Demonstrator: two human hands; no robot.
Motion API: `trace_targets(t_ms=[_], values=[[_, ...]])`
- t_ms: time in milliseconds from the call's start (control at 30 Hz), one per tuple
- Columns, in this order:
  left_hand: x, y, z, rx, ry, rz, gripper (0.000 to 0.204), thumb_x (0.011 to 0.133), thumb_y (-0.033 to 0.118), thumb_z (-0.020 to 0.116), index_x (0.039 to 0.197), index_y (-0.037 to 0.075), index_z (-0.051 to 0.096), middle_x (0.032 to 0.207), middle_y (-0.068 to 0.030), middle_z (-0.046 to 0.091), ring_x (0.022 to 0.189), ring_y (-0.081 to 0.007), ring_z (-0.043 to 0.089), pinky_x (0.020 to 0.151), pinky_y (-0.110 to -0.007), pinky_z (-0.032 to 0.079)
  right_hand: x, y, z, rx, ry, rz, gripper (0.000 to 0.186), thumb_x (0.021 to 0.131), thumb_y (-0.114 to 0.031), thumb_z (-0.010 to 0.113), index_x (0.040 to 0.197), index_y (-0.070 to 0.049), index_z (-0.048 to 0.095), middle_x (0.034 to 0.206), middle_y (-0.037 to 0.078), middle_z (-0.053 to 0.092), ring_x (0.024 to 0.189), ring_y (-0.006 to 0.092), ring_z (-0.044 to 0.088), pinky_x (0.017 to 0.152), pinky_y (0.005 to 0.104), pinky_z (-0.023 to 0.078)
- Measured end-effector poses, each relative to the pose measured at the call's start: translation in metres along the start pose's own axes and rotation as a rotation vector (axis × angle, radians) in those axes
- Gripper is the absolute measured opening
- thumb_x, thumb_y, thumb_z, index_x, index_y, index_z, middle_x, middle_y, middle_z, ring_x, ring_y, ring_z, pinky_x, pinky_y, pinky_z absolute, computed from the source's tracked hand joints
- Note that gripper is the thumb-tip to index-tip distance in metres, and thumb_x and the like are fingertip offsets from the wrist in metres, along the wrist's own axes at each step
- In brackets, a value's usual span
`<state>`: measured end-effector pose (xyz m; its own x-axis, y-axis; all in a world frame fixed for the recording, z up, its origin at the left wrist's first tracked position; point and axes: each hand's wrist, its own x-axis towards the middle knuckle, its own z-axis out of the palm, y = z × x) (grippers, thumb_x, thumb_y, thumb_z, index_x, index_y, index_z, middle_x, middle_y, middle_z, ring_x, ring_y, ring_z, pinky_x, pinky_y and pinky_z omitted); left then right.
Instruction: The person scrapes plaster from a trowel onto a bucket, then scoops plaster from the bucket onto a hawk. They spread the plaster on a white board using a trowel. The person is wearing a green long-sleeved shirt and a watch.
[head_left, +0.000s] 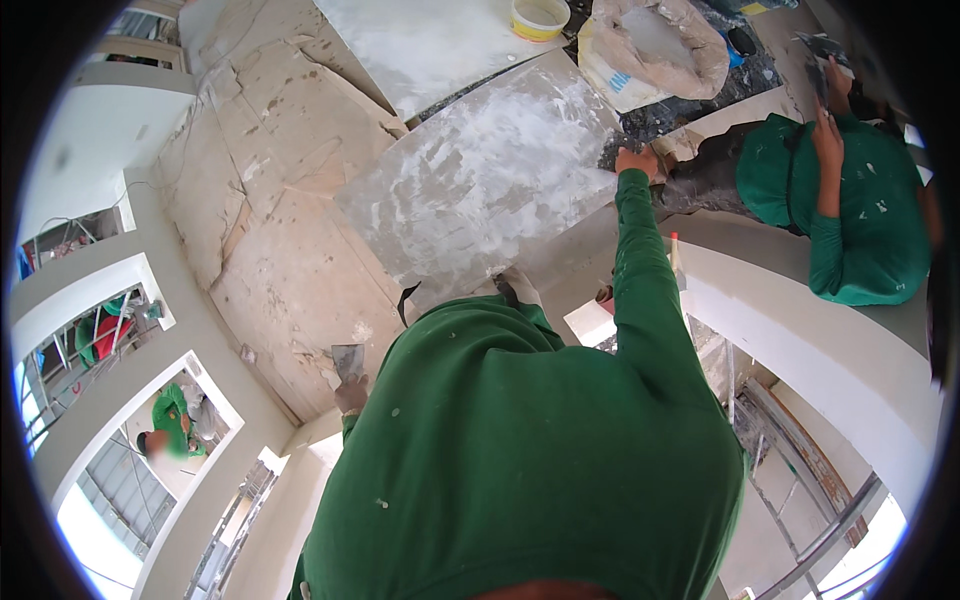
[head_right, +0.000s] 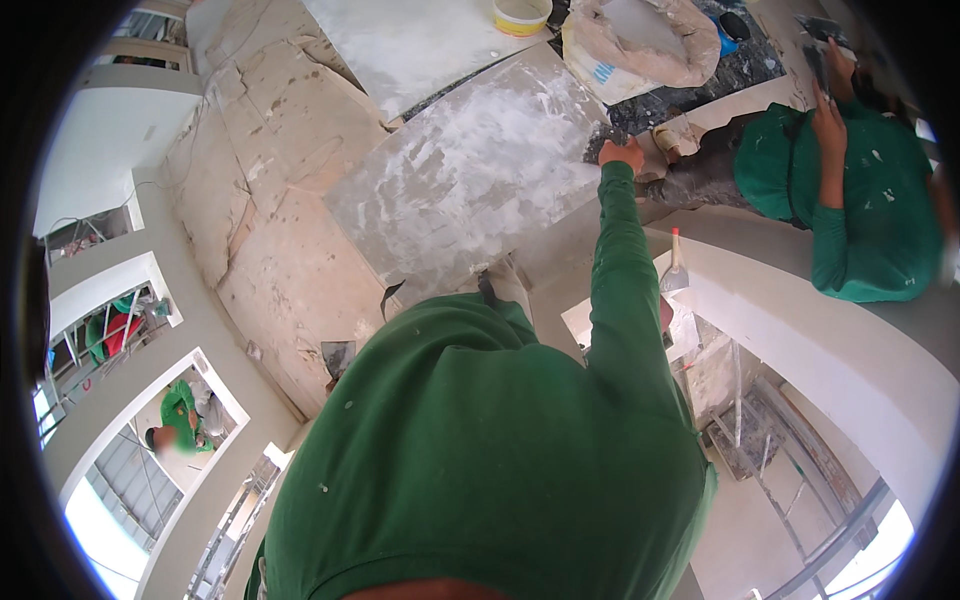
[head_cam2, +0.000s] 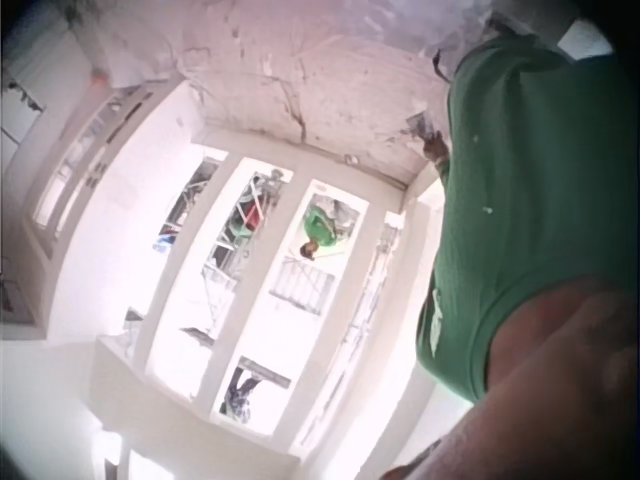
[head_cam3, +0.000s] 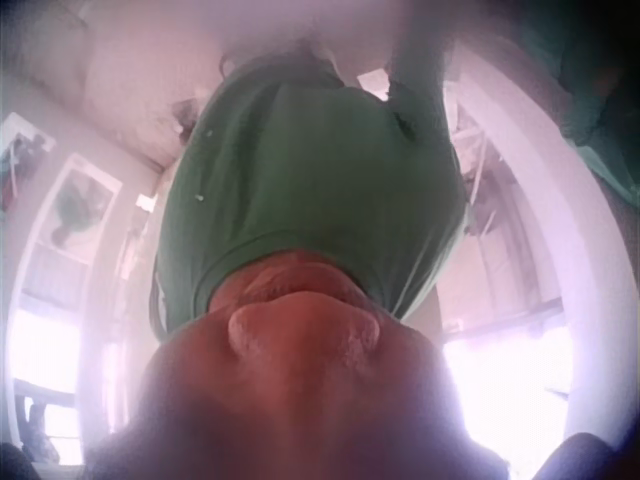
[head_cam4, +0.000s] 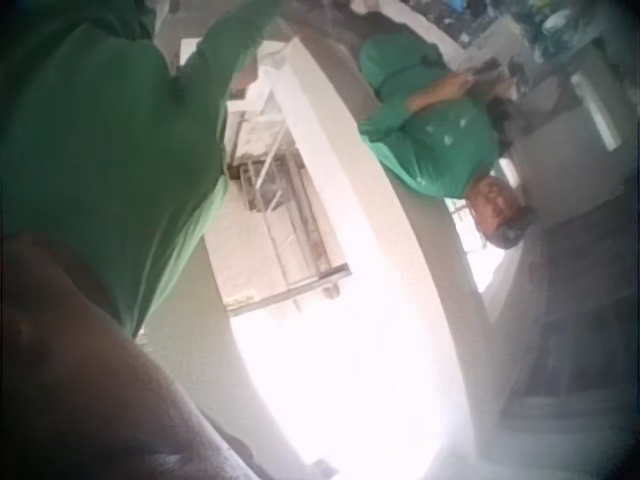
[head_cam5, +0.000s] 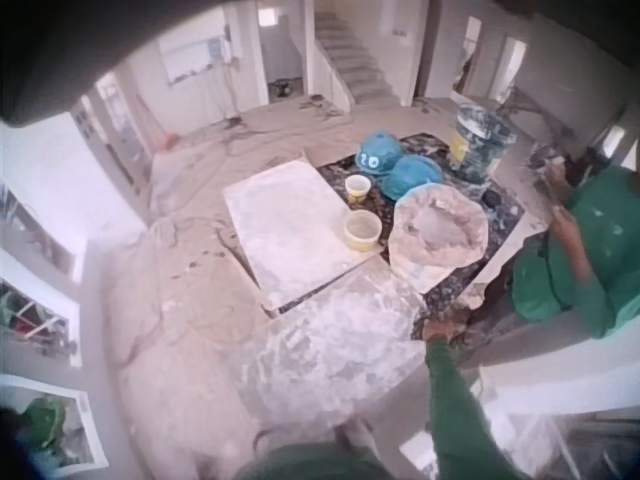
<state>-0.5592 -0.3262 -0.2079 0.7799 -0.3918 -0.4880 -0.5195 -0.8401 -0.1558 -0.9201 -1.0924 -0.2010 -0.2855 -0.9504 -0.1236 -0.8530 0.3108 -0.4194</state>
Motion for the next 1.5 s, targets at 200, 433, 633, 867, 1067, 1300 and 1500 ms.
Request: trace_targets(t_ms=[200, 433, 633, 867, 1067, 1300, 1500], values=[[0.013, -0.003, 0.012, 0.113, 0.138, 0.512, 0.015, 0.084, 0.024, 0.063, 0.096, 0.025, 0.071, 0.093, -0.0059, 0.066, 0.079, -0.0297, 0.068, 0.066, -0.045, 0.056, 0.013, -0.023, 0.003, -0.052, -0.113, -0.23, 0.071, 0.079, -0.035, 0.076, 0.136, 0.001, 0.055, 0.134, 0.027, 0.058, 0.125, 0.0399, 0.056, 0.107, 0.0458, 0.045], [0.029, -0.051, 0.096, -0.333, 0.108, 0.295, 0.016, 0.083, 0.025, 0.066, 0.098, 0.024, 0.071, 0.094, -0.0059, 0.067, 0.078, -0.0308, 0.068, 0.066, -0.045, 0.057, -0.034, -0.058, 0.006, -0.129, -0.173, -0.346, 0.051, 0.084, -0.027, 0.07, 0.13, -0.007, 0.061, 0.119, 0.024, 0.066, 0.117, 0.0425, 0.06, 0.1, 0.0481, 0.048], [0.009, 0.02, 0.035, -0.633, -0.12, -0.243, 0.024, 0.086, 0.039, 0.068, 0.096, 0.018, 0.071, 0.093, -0.0134, 0.07, 0.082, -0.0362, 0.069, 0.071, -0.05, 0.056, -0.01, -0.047, 0.009, -0.117, -0.18, -0.378, 0.048, 0.086, -0.028, 0.066, 0.13, -0.01, 0.062, 0.117, 0.021, 0.068, 0.112, 0.0414, 0.062, 0.097, 0.0494, 0.049], [0.003, 0.017, 0.038, -0.292, -0.006, 0.04, 0.035, 0.086, 0.048, 0.068, 0.092, 0.014, 0.071, 0.096, -0.0189, 0.071, 0.085, -0.0399, 0.069, 0.075, -0.051, 0.055, -0.007, -0.046, 0.002, -0.133, -0.086, -0.393, 0.043, 0.083, -0.031, 0.071, 0.12, -0.008, 0.066, 0.114, 0.023, 0.068, 0.112, 0.0427, 0.062, 0.098, 0.048, 0.048], [0.042, -0.038, 0.098, -0.557, -0.037, -0.026, 0.035, 0.086, 0.048, 0.067, 0.094, 0.013, 0.071, 0.098, -0.0203, 0.071, 0.088, -0.0421, 0.068, 0.077, -0.05, 0.055, -0.013, -0.06, -0.011, -0.24, -0.323, -0.354, 0.054, 0.087, -0.03, 0.066, 0.137, -0.011, 0.057, 0.125, 0.022, 0.065, 0.124, 0.0422, 0.055, 0.104, 0.0486, 0.045], [0.066, -0.005, 0.022, -0.664, -0.049, -0.245, 0.038, 0.08, 0.046, 0.074, 0.095, 0.011, 0.074, 0.095, -0.0201, 0.072, 0.092, -0.0399, 0.069, 0.079, -0.048, 0.054, -0.053, -0.075, 0.02, -0.242, -0.24, -0.345, 0.055, 0.086, -0.034, 0.069, 0.134, -0.009, 0.06, 0.124, 0.024, 0.065, 0.121, 0.0421, 0.058, 0.104, 0.048, 0.046], [0.045, 0.027, -0.062, -0.618, 0.015, -0.343, 0.037, 0.077, 0.041, 0.078, 0.096, 0.009, 0.075, 0.089, -0.0186, 0.074, 0.088, -0.0394, 0.07, 0.079, -0.048, 0.054, -0.015, -0.062, -0.012, -0.095, -0.198, -0.414, 0.041, 0.086, -0.029, 0.065, 0.124, -0.013, 0.064, 0.115, 0.022, 0.068, 0.112, 0.0444, 0.061, 0.096, 0.0502, 0.049]])
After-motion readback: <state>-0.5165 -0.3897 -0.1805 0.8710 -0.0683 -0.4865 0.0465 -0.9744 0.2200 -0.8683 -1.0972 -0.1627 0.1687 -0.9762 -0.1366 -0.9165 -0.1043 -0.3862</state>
